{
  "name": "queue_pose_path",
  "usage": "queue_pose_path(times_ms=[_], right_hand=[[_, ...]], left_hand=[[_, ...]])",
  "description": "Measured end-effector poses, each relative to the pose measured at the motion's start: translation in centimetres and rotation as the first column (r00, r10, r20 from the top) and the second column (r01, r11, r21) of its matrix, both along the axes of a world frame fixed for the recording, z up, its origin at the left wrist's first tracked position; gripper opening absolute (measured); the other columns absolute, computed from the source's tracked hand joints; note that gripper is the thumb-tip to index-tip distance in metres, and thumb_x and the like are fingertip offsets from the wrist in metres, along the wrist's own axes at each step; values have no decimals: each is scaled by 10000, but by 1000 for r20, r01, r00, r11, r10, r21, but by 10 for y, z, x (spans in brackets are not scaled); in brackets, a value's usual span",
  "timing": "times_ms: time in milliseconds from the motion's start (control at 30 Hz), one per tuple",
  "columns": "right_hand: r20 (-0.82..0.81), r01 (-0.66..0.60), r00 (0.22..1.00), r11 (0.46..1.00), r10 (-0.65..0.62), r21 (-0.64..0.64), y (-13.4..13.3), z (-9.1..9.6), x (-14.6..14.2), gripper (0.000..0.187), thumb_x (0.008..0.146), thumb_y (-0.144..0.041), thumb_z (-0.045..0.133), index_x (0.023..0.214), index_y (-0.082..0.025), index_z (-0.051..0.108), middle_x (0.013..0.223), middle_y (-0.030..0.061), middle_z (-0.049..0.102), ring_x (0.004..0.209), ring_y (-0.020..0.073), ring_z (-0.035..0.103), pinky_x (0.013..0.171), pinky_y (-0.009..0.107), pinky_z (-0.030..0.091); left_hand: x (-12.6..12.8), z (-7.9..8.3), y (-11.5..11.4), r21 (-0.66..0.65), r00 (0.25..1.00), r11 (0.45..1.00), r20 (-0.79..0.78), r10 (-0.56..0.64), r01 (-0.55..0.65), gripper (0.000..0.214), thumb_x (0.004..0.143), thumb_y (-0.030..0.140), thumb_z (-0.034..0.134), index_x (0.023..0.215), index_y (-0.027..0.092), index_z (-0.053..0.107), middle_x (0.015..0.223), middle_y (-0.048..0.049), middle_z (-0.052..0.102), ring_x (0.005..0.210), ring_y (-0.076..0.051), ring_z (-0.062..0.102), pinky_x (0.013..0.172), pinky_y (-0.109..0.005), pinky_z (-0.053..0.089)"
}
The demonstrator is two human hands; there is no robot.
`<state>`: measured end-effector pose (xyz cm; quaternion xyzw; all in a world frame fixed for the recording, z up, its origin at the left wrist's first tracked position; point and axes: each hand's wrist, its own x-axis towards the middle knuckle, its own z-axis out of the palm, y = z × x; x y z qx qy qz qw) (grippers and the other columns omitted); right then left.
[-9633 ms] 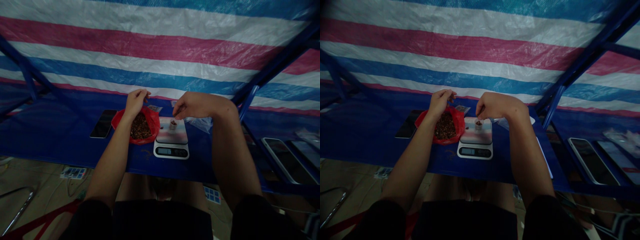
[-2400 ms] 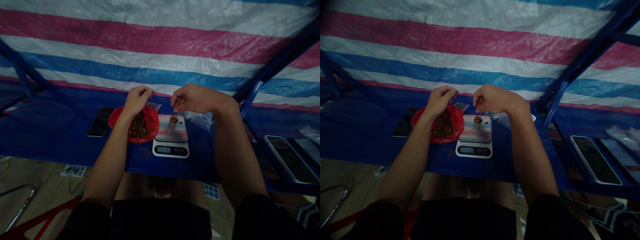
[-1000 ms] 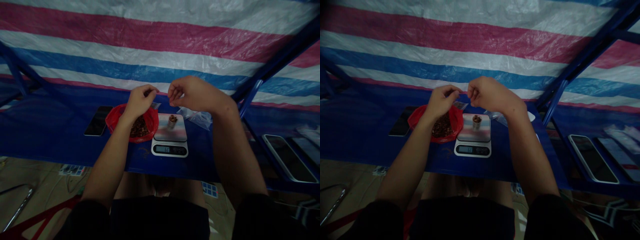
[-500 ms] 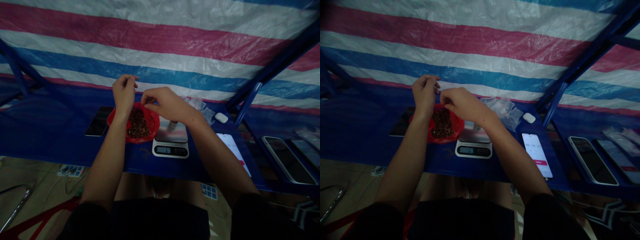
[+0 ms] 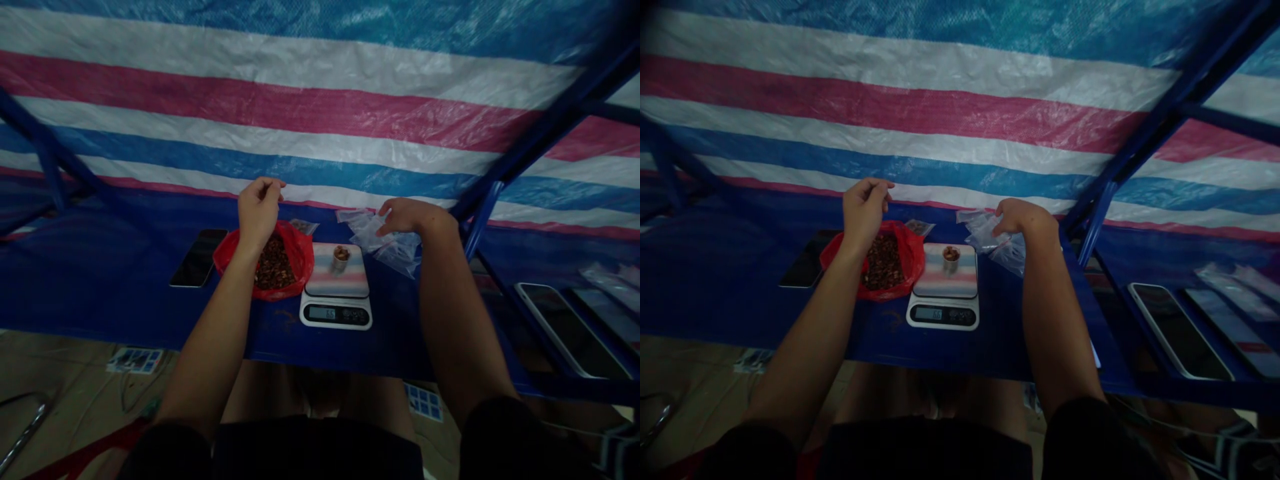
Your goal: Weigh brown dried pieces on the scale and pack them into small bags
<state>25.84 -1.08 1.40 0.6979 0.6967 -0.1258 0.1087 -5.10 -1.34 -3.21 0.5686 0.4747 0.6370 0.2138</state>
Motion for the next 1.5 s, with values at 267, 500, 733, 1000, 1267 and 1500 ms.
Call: queue_pose_path(times_ms=[267,500,733,1000,1267,1500], right_hand=[[-137,-46,989,998,51,40,-2,10,4,283,893,-197,762,1162,-138,826,1139,131,837,999,271,778,798,310,561],[-459,-37,812,816,361,577,-22,35,-15,324,890,-195,712,1212,-168,738,1060,98,798,943,265,750,830,380,594],[-534,-228,516,708,670,668,-48,40,-72,215,873,-211,754,1086,-212,719,1035,69,760,940,235,703,854,373,575],[-634,-358,394,747,665,561,-57,40,-93,88,891,-257,723,908,-172,734,894,53,760,851,194,667,794,334,531],[-651,-375,472,804,595,462,-63,43,-90,52,947,-275,674,939,-225,663,852,25,724,827,202,664,741,311,501],[-665,-382,564,868,490,316,-70,50,-94,131,1015,-300,568,1088,-247,662,901,29,751,893,230,679,779,320,501]], left_hand=[[0,-7,3,29,999,998,-20,-48,49,163,970,197,613,845,209,718,708,12,644,648,-125,589,698,-273,485],[18,-4,-18,84,952,966,-207,-224,246,252,1001,429,644,1037,206,755,947,-38,763,865,-170,680,811,-298,520],[26,-5,-26,-130,741,749,-115,-662,649,695,870,690,775,1338,185,682,1384,-139,727,1320,-324,653,1129,-470,502],[18,3,-31,-167,618,604,43,-785,779,671,800,740,821,1107,151,730,1130,-113,781,1145,-309,713,1038,-448,552],[27,2,-37,-236,624,599,41,-780,765,730,823,894,663,1002,187,682,773,-44,679,673,-178,662,620,-320,525],[17,6,-37,-334,625,593,-13,-780,733,724,832,932,596,839,214,691,695,-53,635,618,-192,635,568,-358,516]])
